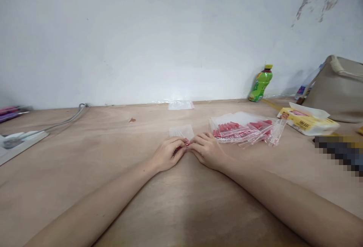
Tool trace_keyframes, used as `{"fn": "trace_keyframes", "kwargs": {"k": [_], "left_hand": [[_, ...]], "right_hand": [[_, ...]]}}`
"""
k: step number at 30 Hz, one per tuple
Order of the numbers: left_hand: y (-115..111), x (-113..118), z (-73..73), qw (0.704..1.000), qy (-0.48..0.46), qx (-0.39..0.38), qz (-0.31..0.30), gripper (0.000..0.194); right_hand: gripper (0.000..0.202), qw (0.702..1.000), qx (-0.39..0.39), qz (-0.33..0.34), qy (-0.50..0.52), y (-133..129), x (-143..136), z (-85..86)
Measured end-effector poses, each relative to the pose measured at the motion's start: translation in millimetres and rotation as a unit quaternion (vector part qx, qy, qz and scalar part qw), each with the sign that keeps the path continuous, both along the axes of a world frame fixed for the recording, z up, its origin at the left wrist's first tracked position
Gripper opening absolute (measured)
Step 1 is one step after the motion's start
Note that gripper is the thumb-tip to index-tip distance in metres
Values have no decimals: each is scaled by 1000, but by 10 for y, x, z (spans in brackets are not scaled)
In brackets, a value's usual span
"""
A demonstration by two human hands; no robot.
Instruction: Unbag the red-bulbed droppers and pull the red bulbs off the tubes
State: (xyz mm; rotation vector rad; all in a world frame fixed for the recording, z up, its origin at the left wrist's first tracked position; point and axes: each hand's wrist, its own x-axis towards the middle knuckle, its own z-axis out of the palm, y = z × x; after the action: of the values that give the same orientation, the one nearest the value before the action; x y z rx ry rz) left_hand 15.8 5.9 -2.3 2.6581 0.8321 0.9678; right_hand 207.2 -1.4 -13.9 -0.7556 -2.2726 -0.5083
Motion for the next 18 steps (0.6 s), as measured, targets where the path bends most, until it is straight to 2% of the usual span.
{"fn": "trace_keyframes", "kwargs": {"k": [4, 10, 16, 18], "left_hand": [[-14, 12, -18, 1000, -1, -4, 4, 11], [-39, 27, -39, 1000, -14, 12, 20, 11], [13, -1, -27, 989, -86, -18, 117, 17], [16, -15, -21, 980, -125, -19, 151, 17]], "right_hand": [[18, 998, -34, 25, -37, 10, -20, -4], [17, 996, -60, 16, -59, 23, -60, -24], [12, 995, -88, 45, -26, -66, -48, 57], [6, 991, -121, 54, 3, -100, -30, 79]]}}
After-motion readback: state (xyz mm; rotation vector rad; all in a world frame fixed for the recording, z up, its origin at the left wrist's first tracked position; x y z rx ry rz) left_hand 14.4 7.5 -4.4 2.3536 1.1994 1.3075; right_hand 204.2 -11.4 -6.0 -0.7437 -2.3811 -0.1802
